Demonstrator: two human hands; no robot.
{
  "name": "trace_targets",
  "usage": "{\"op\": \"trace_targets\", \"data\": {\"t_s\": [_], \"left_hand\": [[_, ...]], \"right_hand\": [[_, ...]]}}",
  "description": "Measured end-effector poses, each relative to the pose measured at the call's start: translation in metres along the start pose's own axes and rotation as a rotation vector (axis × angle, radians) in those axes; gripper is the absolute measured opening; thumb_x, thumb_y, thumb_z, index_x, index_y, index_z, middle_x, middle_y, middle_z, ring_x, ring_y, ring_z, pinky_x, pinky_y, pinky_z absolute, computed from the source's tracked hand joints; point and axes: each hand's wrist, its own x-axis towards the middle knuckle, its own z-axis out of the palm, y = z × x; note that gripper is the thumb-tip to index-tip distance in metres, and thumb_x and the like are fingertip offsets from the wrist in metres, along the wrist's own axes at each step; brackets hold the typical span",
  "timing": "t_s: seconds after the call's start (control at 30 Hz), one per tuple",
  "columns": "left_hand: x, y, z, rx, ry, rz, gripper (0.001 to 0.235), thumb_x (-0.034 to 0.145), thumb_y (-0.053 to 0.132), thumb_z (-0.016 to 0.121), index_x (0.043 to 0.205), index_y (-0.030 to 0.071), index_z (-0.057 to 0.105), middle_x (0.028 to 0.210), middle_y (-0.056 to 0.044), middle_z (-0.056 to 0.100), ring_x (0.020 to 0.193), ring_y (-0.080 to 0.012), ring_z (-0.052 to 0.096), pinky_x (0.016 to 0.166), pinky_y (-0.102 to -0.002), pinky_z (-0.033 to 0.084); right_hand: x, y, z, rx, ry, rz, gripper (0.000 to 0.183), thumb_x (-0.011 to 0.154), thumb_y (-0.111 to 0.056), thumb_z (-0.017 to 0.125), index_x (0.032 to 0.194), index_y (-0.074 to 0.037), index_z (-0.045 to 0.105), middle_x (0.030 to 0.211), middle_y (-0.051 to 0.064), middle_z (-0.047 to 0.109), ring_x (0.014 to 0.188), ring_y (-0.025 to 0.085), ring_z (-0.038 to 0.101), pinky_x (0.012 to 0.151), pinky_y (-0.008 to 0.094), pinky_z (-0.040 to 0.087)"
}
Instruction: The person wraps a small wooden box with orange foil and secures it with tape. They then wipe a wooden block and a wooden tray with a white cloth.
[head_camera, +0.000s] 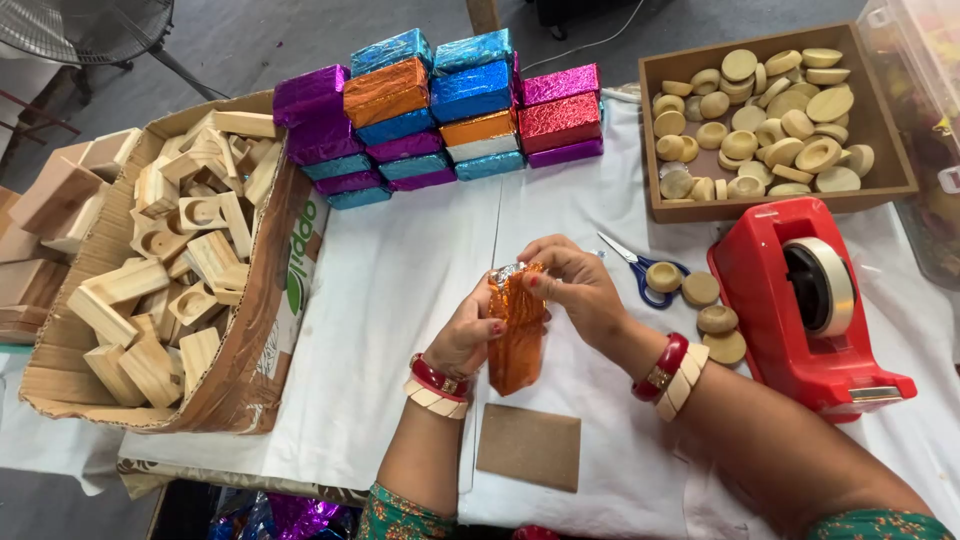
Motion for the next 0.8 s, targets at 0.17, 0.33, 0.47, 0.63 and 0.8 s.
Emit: {"op": "trace_targets", "data": {"t_s": [0.17,0.33,0.47,0.63,0.8], "left_hand": [[-0.003,0.009,-0.001,0.070,-0.030,0.027,0.102,0.072,0.034,0.090,0.150,-0.002,0.036,0.149,-0.018,0.051,0.120,-0.0303,0.063,0.106,-0.048,0.054],[0.000,0.005,-0.007,-0.034,-0.087,-0.008,0.102,0.073,0.029,0.092,0.152,-0.003,0.036,0.151,-0.020,0.049,0.122,-0.0296,0.062,0.103,-0.048,0.054],[-0.001,-0.007,-0.025,-0.075,-0.122,-0.044,0.099,0.075,0.027,0.091,0.152,-0.001,0.034,0.142,-0.022,0.053,0.121,-0.0325,0.064,0.105,-0.050,0.055],[0.001,0.000,-0.012,-0.024,-0.124,0.007,0.097,0.075,0.028,0.092,0.151,0.002,0.036,0.132,-0.017,0.059,0.118,-0.0312,0.065,0.105,-0.050,0.055],[0.009,0.000,-0.011,-0.009,0.042,0.160,0.078,0.082,0.016,0.082,0.149,0.005,0.042,0.125,-0.009,0.066,0.120,-0.0203,0.064,0.111,-0.039,0.048]], "right_hand": [[0.000,-0.011,-0.005,0.151,0.110,-0.138,0.024,0.103,-0.027,0.070,0.112,-0.005,0.067,0.121,0.010,0.060,0.097,0.014,0.052,0.092,0.029,0.043],[0.003,-0.059,0.021,-0.370,-0.239,-0.329,0.065,0.088,-0.027,0.072,0.142,0.000,0.049,0.137,0.011,0.051,0.128,0.018,0.046,0.099,0.033,0.041],[0.005,-0.033,0.006,-0.184,-0.201,0.021,0.058,0.087,-0.018,0.078,0.137,-0.002,0.055,0.116,0.013,0.066,0.100,0.017,0.065,0.088,0.036,0.054],[-0.003,-0.054,0.013,0.064,0.062,-0.073,0.033,0.098,-0.009,0.068,0.128,0.000,0.057,0.101,0.011,0.074,0.095,0.018,0.070,0.089,0.036,0.057],[-0.033,-0.107,0.030,-0.052,0.128,-0.650,0.031,0.110,-0.016,0.063,0.136,-0.003,0.055,0.107,0.009,0.067,0.100,0.016,0.064,0.095,0.028,0.049]]}}
